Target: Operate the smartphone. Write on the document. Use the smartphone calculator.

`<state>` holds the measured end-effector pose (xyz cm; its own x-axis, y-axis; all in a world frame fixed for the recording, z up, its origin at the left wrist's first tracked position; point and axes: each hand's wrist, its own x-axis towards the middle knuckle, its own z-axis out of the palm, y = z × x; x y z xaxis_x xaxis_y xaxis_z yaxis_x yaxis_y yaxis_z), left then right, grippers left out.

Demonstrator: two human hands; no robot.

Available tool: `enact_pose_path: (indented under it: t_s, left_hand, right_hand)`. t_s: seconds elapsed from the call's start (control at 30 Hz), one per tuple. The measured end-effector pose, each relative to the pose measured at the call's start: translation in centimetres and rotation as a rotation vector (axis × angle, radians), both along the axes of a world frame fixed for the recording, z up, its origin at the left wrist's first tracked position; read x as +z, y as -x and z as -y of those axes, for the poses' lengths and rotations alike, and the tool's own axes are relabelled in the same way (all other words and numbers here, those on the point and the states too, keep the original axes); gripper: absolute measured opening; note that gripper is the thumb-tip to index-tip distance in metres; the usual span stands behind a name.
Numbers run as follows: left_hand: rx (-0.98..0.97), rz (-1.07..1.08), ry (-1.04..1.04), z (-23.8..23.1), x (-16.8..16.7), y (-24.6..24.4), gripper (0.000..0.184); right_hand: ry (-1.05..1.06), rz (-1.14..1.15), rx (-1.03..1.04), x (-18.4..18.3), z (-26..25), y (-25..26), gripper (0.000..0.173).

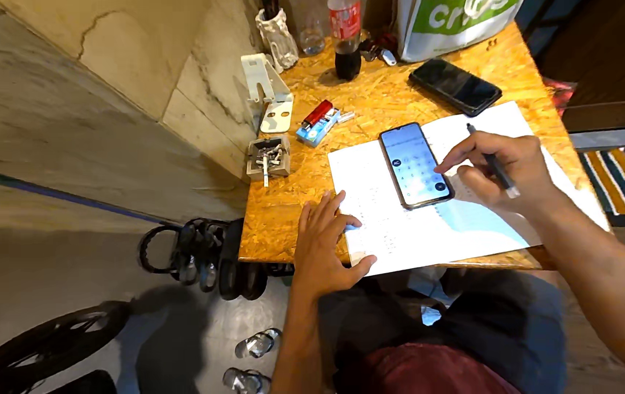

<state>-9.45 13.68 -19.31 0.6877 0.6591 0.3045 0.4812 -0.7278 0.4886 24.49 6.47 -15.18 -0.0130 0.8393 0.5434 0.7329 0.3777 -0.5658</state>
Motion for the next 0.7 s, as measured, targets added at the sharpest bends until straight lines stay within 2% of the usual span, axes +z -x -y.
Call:
enact_pose_path:
  t_s: [0.37, 0.7]
  left_hand:
    - [-0.007, 0.015, -0.010, 0.0, -0.2, -0.1, 0.058]
    - [-0.007, 0.023, -0.014, -0.1, 0.1, -0.2, 0.060]
  right_hand:
    - [0.057, 0.001, 0.009, -0.1, -0.3, 0.7, 0.031]
    - [0.223, 0.261, 0.080, 0.6, -2.3, 2.6, 0.039]
